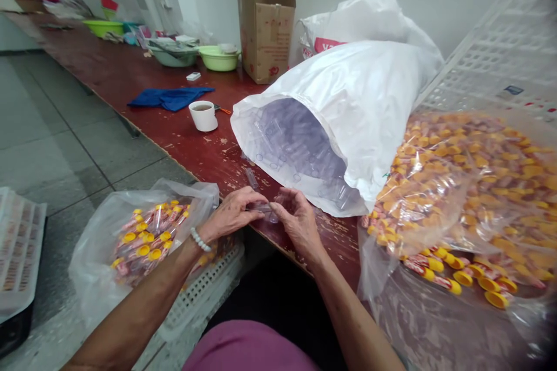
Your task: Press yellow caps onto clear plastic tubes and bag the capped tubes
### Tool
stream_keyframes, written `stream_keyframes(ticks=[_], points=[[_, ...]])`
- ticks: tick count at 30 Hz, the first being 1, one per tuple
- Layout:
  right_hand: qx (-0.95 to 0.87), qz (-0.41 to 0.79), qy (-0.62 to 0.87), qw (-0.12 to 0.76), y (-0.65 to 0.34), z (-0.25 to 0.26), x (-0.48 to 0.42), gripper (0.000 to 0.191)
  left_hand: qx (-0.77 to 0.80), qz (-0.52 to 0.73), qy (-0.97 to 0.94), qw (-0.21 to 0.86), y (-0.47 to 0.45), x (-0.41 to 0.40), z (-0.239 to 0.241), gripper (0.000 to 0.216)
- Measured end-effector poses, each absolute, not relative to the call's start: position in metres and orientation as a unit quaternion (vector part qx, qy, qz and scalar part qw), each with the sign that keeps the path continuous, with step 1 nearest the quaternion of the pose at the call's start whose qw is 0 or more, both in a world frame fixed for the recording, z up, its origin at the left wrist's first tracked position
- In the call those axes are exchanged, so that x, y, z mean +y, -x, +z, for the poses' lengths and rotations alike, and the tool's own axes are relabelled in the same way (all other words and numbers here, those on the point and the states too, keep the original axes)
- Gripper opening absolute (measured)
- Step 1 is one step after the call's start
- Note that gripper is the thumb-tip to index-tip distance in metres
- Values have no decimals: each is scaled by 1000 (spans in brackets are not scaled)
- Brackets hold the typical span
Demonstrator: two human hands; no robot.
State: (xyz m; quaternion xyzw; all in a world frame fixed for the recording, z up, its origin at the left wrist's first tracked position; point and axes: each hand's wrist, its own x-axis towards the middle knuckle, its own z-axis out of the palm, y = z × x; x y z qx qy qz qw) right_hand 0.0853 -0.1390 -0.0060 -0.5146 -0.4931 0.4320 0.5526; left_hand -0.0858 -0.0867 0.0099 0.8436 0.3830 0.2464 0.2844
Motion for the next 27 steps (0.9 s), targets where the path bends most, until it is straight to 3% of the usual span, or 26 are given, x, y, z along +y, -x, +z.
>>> stream_keyframes(ticks=[4,9,18,20,23,25,27], points=[[-570,353,568,477,-78,-12,-131,31,420,291,-768,385,85,-85,-2,27],[-658,286,561,412,-67,-6,-115,30,446,380,-611,532,96,-89,-7,32],[-625,427,526,389,-60,-7,-127,19,467,387,-556,568,121,-110,0,26],[-578,457,533,416,-62,-12,-131,23,476,427,-562,524,122,-107,-2,29],[-486,484,551,476,-68,-16,-136,27,496,442,-675,320,124,-85,-1,27],[-425,491,555,520,-73,-17,-137,31,466,371,-782,184,125,-62,-1,39],[-378,497,553,551,-77,-17,-137,34,429,264,-856,114,124,-36,-1,53]])
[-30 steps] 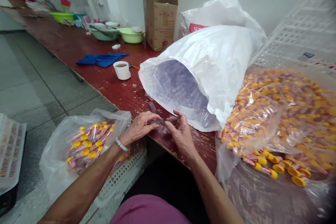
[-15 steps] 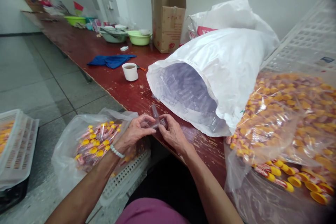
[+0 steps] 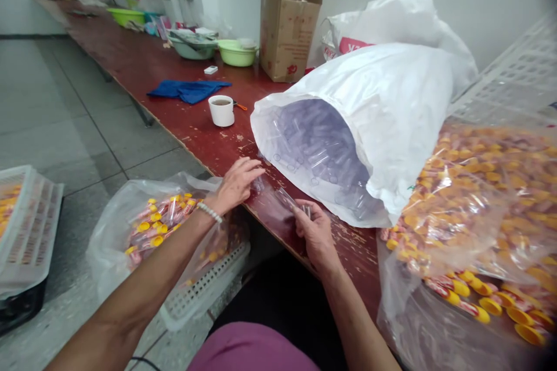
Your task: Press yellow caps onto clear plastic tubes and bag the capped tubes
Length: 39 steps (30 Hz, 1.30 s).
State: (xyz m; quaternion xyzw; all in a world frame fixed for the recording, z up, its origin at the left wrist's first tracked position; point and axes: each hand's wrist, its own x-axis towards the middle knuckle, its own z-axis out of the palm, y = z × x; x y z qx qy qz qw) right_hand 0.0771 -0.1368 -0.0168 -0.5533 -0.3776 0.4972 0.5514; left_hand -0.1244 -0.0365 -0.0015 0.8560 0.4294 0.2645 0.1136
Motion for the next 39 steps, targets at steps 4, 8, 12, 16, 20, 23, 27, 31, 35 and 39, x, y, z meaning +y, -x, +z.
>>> stream_keyframes(ticks=[4,8,12,16,20,23,27,31,35,39], points=[[-328,513,539,583,-80,-18,-138,37,394,151,-901,102,118,-8,-1,42],[-307,507,519,616,-77,-14,-145,36,422,238,-833,267,103,-31,7,28],[-329,488,513,625,-73,-4,-157,32,317,320,-628,634,77,-83,8,40],[-390,451,522,610,-73,-5,-170,28,253,359,-438,785,53,-116,4,41],[-496,329,584,552,-80,-12,-183,24,289,412,-419,756,39,-126,2,33],[-558,279,587,516,-89,-8,-192,27,304,430,-465,712,33,-130,3,27],[-508,336,568,553,-100,6,-201,36,312,426,-456,716,25,-138,7,33],[-506,298,573,571,-106,11,-205,50,323,409,-417,744,12,-151,12,41],[-566,242,558,556,-106,6,-208,69,280,422,-425,751,0,-164,14,50],[-600,275,531,531,-109,0,-213,79,263,427,-495,709,-2,-167,13,60]])
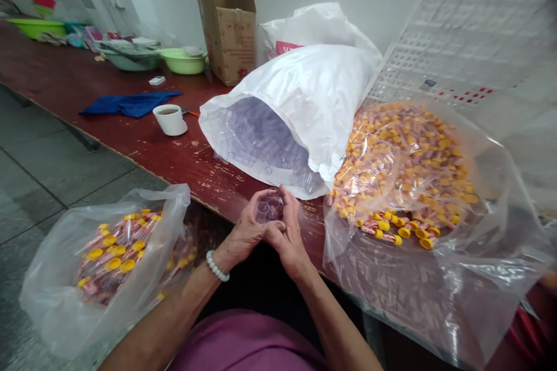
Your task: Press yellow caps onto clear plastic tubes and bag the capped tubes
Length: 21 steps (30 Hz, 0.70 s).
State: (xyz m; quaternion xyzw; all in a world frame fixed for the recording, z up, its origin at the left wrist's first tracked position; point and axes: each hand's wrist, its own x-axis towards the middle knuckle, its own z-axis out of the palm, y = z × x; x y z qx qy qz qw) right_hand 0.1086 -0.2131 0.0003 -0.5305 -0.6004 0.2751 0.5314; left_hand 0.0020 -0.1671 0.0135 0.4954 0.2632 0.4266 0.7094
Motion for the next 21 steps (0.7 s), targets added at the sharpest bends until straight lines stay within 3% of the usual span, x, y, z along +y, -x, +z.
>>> stream_keyframes(ticks=[4,8,12,17,21], points=[[-607,294,537,507,-110,4,-223,76,271,412,-516,701,-2,-164,8,59],[-629,176,566,503,-126,21,-246,69,303,429,-500,689,-9,-165,1,55],[-576,10,652,494,-190,22,-276,27,306,413,-487,706,-13,-166,-2,52],[-498,-103,812,285,-284,-12,-293,20,290,356,-502,733,-15,-169,-1,43],[-511,-102,820,236,-305,-26,-291,15,307,318,-522,729,-23,-177,2,41]])
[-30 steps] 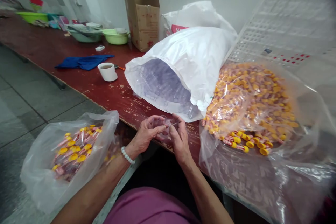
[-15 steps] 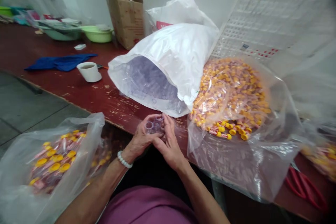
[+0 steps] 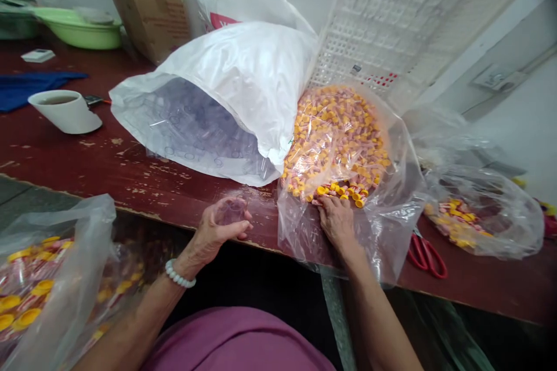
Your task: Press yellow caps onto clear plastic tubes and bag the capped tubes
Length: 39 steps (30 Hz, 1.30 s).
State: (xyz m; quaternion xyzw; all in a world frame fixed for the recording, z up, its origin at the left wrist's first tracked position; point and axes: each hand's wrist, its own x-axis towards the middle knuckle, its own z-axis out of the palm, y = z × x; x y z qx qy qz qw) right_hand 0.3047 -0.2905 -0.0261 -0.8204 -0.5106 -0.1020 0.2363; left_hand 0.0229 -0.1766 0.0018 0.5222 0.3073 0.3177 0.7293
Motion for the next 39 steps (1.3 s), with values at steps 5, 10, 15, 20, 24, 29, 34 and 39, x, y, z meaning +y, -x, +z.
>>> stream_keyframes(ticks=[5,10,15,20,24,29,34,39], points=[[-523,-97,799,281,-277,1,-296,17,319,295,-612,661,-32,-186,8,36],[-635,-15,652,414,-219,42,-298,23,285,279,-744,537,-33,-192,11,33],[-713,-11,605,354,-193,47,-294,38,263,248,-799,481,-32,-198,16,42],[-724,10,588,360,-193,47,-297,47,242,239,-797,500,-34,-201,17,41],[-677,57,613,403,-194,49,-301,47,250,233,-771,537,-35,-201,16,36],[-678,60,612,403,-187,29,-301,54,262,235,-726,590,-40,-204,7,29],[-674,47,625,390,-195,13,-296,50,275,240,-650,666,-49,-208,-2,25],[-515,-90,784,334,-269,-1,-296,24,308,238,-639,663,-48,-203,7,19]])
